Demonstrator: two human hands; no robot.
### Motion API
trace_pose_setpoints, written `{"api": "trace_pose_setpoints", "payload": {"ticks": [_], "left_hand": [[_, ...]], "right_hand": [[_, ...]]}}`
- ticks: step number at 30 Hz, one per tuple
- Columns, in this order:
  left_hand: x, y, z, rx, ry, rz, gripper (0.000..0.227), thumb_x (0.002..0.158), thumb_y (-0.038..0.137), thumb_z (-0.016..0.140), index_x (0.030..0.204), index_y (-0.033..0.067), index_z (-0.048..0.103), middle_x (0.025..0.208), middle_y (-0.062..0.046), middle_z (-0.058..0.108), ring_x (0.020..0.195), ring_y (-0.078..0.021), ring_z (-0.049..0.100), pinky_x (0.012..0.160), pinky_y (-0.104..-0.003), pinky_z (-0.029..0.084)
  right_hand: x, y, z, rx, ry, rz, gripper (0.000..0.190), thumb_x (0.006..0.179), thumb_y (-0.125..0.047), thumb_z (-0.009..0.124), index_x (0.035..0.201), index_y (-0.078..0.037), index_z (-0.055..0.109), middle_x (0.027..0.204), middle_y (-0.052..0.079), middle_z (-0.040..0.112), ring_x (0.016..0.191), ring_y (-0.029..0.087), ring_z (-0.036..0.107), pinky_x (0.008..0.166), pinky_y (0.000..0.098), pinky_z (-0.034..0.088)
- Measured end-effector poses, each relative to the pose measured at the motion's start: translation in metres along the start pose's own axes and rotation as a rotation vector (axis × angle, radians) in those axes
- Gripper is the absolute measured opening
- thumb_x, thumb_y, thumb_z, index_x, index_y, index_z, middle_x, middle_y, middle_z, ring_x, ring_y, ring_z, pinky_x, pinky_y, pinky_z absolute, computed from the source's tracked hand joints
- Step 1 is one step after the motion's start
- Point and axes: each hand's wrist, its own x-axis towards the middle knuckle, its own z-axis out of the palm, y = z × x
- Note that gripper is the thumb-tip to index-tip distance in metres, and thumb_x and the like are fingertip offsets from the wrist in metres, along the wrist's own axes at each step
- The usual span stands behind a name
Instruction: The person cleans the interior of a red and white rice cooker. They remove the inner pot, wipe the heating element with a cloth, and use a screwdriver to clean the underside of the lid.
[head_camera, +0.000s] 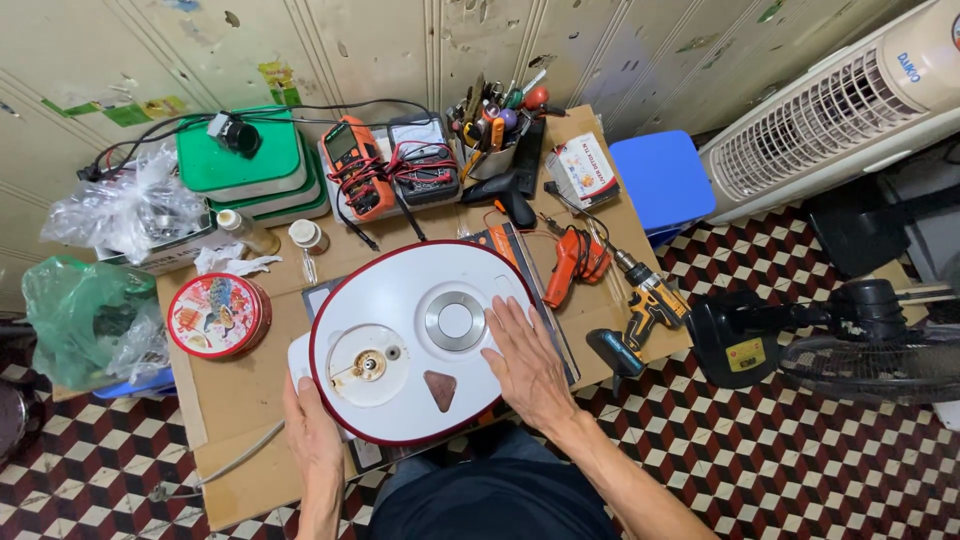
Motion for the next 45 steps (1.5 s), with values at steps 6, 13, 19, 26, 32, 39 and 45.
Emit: {"api": "trace_pose_setpoints", "payload": {"ticks": [6,13,19,26,32,39,45], "left_hand": [[0.001,-0.001,-0.002,0.02,-0.005,0.031,0.06,0.107,0.042,0.034,0.153,0.0042,0.043,0.141,-0.015,0.059,0.127,-0.0229,0.056,0.107,-0.034,0.041],[0.002,-0.001,-0.003,-0.016,-0.049,0.085,0.063,0.107,0.045,0.033,0.152,0.0015,0.043,0.145,-0.016,0.057,0.131,-0.0242,0.055,0.109,-0.034,0.039],[-0.032,0.03,0.01,0.448,0.182,0.631,0.053,0.105,0.025,0.055,0.149,-0.0049,0.047,0.146,-0.028,0.054,0.131,-0.0419,0.051,0.11,-0.046,0.039],[-0.044,0.088,0.089,0.565,-0.244,0.965,0.082,0.073,0.032,0.086,0.137,-0.0053,0.052,0.132,-0.02,0.06,0.117,-0.0366,0.055,0.093,-0.05,0.041],[-0.032,0.097,0.104,0.79,-0.349,0.898,0.086,0.067,0.035,0.089,0.134,-0.0054,0.053,0.12,-0.017,0.062,0.11,-0.0339,0.054,0.091,-0.047,0.043],[0.026,0.1,0.107,0.927,-0.913,1.245,0.079,0.068,0.018,0.085,0.138,0.0032,0.053,0.135,-0.013,0.058,0.124,-0.0356,0.051,0.1,-0.043,0.046],[0.002,0.121,0.098,0.833,-0.877,1.055,0.09,0.065,0.019,0.085,0.145,0.0034,0.047,0.141,-0.017,0.052,0.131,-0.0365,0.046,0.105,-0.044,0.04]], "right_hand": [[0.036,0.029,0.002,0.042,0.009,-0.008,0.062,0.104,-0.029,0.05,0.158,-0.002,0.033,0.162,0.016,0.04,0.154,0.033,0.033,0.128,0.047,0.02],[0.084,0.05,0.002,0.529,-0.1,0.558,0.066,0.106,-0.04,0.041,0.16,-0.007,0.023,0.161,0.021,0.033,0.149,0.034,0.031,0.121,0.0414,0.025],[0.032,0.03,0.017,0.462,0.129,0.443,0.069,0.108,-0.039,0.046,0.159,0.002,0.027,0.164,0.028,0.034,0.153,0.04,0.033,0.123,0.0428,0.029],[0.026,0.013,-0.005,0.586,0.065,0.502,0.095,0.088,-0.038,0.072,0.157,0.003,0.022,0.16,0.027,0.034,0.147,0.035,0.037,0.118,0.0411,0.033],[0.017,0.014,0.0,0.629,0.041,0.543,0.099,0.086,-0.043,0.071,0.159,0.0,0.02,0.16,0.026,0.033,0.147,0.035,0.035,0.118,0.0411,0.031],[0.01,0.036,0.005,0.703,-0.01,0.559,0.071,0.101,-0.038,0.049,0.16,-0.008,0.024,0.167,0.017,0.029,0.154,0.03,0.028,0.121,0.0385,0.026],[0.011,0.035,0.002,0.763,0.045,0.663,0.066,0.103,-0.04,0.043,0.159,-0.008,0.029,0.163,0.016,0.036,0.151,0.029,0.036,0.119,0.0375,0.031]]}}
